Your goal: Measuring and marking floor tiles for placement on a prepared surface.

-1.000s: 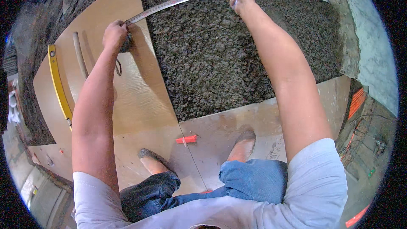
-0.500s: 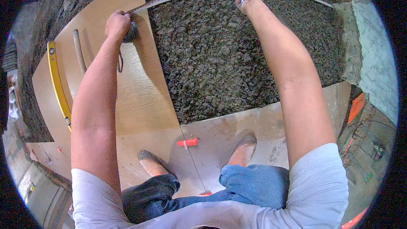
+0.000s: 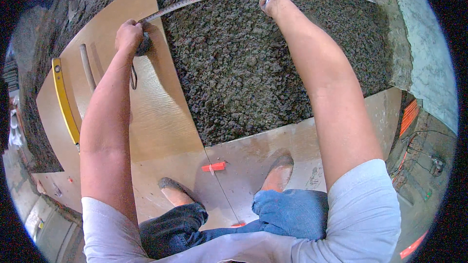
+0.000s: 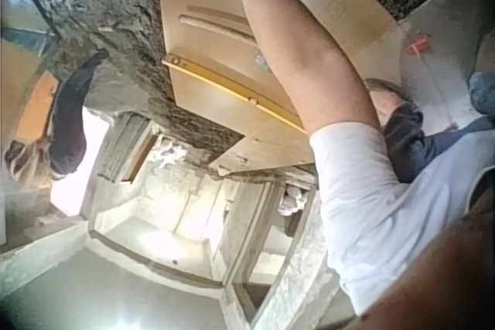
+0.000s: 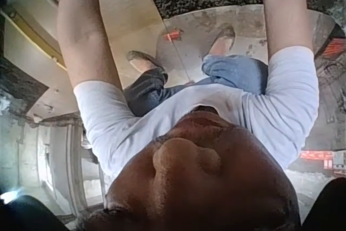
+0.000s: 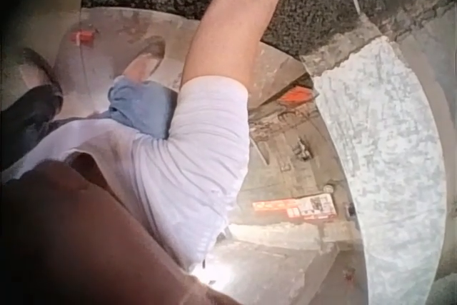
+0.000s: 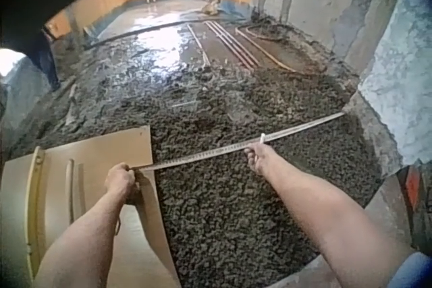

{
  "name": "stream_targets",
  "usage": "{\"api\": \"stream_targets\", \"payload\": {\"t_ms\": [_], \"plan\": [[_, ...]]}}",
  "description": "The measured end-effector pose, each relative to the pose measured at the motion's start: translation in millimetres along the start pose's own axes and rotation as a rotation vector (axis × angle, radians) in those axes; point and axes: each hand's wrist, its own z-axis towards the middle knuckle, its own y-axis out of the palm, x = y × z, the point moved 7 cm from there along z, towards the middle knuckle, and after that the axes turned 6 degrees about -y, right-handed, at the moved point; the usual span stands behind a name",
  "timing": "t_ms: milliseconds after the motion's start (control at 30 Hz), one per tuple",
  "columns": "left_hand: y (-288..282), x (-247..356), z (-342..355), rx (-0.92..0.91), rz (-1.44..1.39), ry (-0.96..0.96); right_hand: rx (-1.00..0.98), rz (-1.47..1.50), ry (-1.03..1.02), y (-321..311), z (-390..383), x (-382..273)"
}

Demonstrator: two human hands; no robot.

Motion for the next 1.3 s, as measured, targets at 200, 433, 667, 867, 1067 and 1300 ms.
{"api": "stream_targets", "payload": {"t_ms": [200,433,667,867,1067,1300], "plan": [[1,19,-10,0.019,0.019,0.111,0.034,0.003,0.011,0,-5,0],[8,46,-18,0.006,0.031,0.175,0.033,0.016,-0.006,-3,-7,0],[8,43,-16,-0.022,0.042,0.234,0.041,0.044,-0.008,4,-17,3],[4,52,-23,0.011,0.060,0.250,0.024,0.060,0.001,-1,-8,4],[9,11,6,0.025,-0.026,0.309,-0.074,0.055,-0.058,36,-15,23],[-2,8,-40,-0.070,-0.085,0.428,0.163,0.267,0.049,2,-82,11]]}}
